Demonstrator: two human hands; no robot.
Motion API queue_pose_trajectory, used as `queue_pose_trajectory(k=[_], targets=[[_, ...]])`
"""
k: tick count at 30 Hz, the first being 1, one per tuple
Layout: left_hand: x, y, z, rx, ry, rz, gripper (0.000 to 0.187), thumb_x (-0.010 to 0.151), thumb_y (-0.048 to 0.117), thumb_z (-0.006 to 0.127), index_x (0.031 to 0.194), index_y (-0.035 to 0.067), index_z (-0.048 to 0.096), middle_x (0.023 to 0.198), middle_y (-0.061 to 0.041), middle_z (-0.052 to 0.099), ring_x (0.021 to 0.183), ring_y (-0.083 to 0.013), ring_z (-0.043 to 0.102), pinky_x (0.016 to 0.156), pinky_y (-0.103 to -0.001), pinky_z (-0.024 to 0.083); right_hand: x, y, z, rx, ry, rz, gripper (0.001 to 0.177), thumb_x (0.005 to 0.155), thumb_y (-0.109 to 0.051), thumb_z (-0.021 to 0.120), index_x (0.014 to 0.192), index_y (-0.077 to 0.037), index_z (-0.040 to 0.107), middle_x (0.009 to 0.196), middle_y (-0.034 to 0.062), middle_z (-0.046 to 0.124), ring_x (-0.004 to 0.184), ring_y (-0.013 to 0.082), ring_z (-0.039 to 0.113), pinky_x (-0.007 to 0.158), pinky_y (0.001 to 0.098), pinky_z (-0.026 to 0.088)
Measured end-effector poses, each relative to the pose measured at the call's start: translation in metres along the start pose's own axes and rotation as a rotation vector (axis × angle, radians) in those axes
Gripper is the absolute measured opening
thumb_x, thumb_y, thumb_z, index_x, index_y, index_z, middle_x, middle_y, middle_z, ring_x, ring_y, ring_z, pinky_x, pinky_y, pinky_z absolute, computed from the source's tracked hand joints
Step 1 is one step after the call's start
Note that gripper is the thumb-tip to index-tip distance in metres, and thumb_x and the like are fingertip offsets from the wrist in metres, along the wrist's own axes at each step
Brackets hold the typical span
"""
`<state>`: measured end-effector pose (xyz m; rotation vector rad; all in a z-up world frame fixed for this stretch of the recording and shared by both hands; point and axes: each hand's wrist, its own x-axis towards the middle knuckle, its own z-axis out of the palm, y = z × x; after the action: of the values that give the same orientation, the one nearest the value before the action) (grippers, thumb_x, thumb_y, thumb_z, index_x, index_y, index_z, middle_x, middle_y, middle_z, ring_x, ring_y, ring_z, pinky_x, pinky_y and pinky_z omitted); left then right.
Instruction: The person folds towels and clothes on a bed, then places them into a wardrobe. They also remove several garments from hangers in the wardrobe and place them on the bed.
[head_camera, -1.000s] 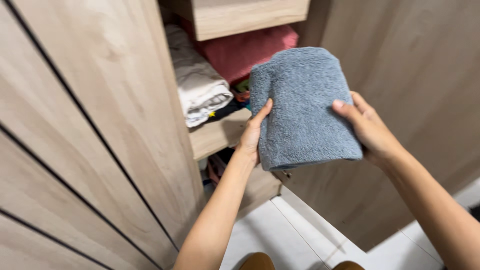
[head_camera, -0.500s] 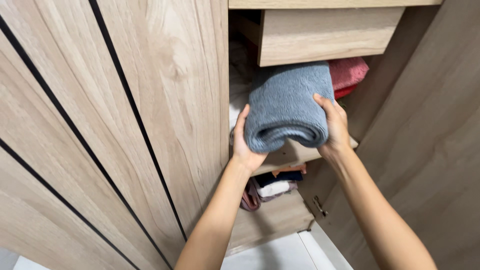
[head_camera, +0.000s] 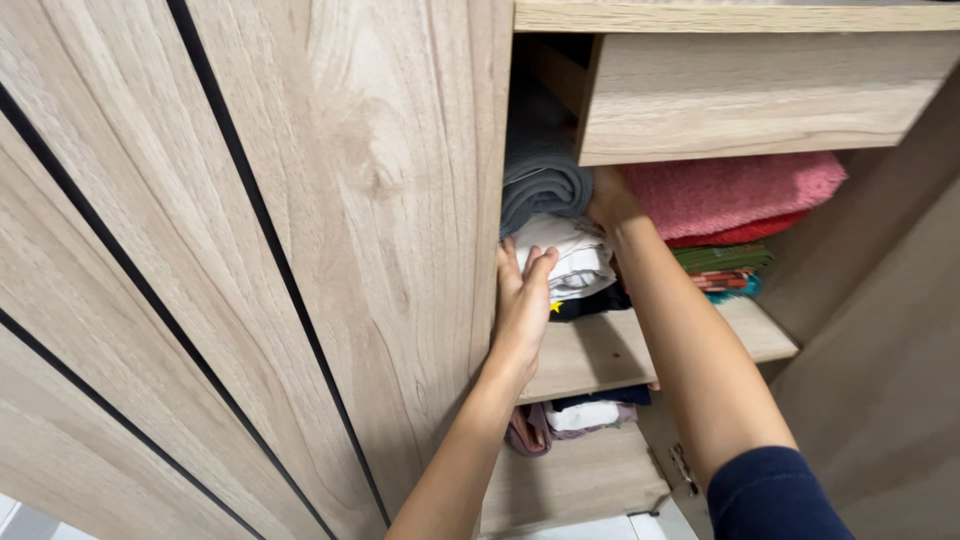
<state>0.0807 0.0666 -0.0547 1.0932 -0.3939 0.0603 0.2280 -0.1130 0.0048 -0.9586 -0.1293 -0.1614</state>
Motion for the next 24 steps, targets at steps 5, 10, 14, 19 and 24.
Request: queue_pose_trajectory(k=[5,10,14,19,24], targets=[[0.013,-0.008,0.002,-0.027,-0.048,-0.072,0.095,0.095,0.022,0.059,0.165,0.020,-0.005,0.163,-0.029,0.018,0.154,-0.0311,0.031,0.118,-0.041,0.032,-0.015,-0.015,0.020,-0.587,0.069,-0.115,0.054,0.098,-0.042,0.056,0.142,-0.011,0.051,0.141,0.0165,0.054,0.126,0.0330,0.053,0.103,0.0452,0.045],[0.022,-0.024,0.007,0.106,-0.022,0.007,0.086,0.096,0.014,0.054,0.166,0.017,0.004,0.166,-0.025,0.024,0.154,-0.0312,0.030,0.119,-0.040,0.031,-0.061,-0.017,0.075,-1.373,-0.071,-0.502,0.061,0.099,-0.047,0.057,0.151,-0.018,0.045,0.157,0.0155,0.043,0.141,0.0363,0.042,0.112,0.0477,0.036],[0.027,-0.029,0.006,0.250,0.034,0.050,0.089,0.090,0.004,0.049,0.165,0.016,0.004,0.167,-0.021,0.026,0.151,-0.0305,0.035,0.113,-0.039,0.041,-0.054,0.005,0.100,-1.972,-0.127,-0.264,0.077,0.089,-0.049,0.066,0.157,-0.029,0.037,0.168,0.0111,0.015,0.153,0.0396,0.013,0.120,0.0555,0.018],[0.045,-0.038,0.014,0.165,0.161,0.111,0.088,0.086,-0.002,0.051,0.162,0.008,0.008,0.169,-0.018,0.021,0.148,-0.0279,0.043,0.112,-0.038,0.040,-0.023,0.019,0.102,-1.852,-0.054,-0.124,0.078,0.095,-0.060,0.049,0.162,-0.032,0.020,0.172,0.0059,0.008,0.155,0.0430,0.002,0.117,0.0752,0.003],[0.057,-0.067,0.016,0.174,0.227,0.163,0.089,0.079,-0.005,0.048,0.162,0.005,0.015,0.166,-0.022,0.026,0.147,-0.0312,0.040,0.115,-0.042,0.036,-0.012,0.030,0.093,-2.010,-0.085,-0.144,0.084,0.094,-0.064,0.051,0.162,-0.030,0.016,0.171,0.0096,0.003,0.156,0.0413,-0.004,0.116,0.0744,0.001]])
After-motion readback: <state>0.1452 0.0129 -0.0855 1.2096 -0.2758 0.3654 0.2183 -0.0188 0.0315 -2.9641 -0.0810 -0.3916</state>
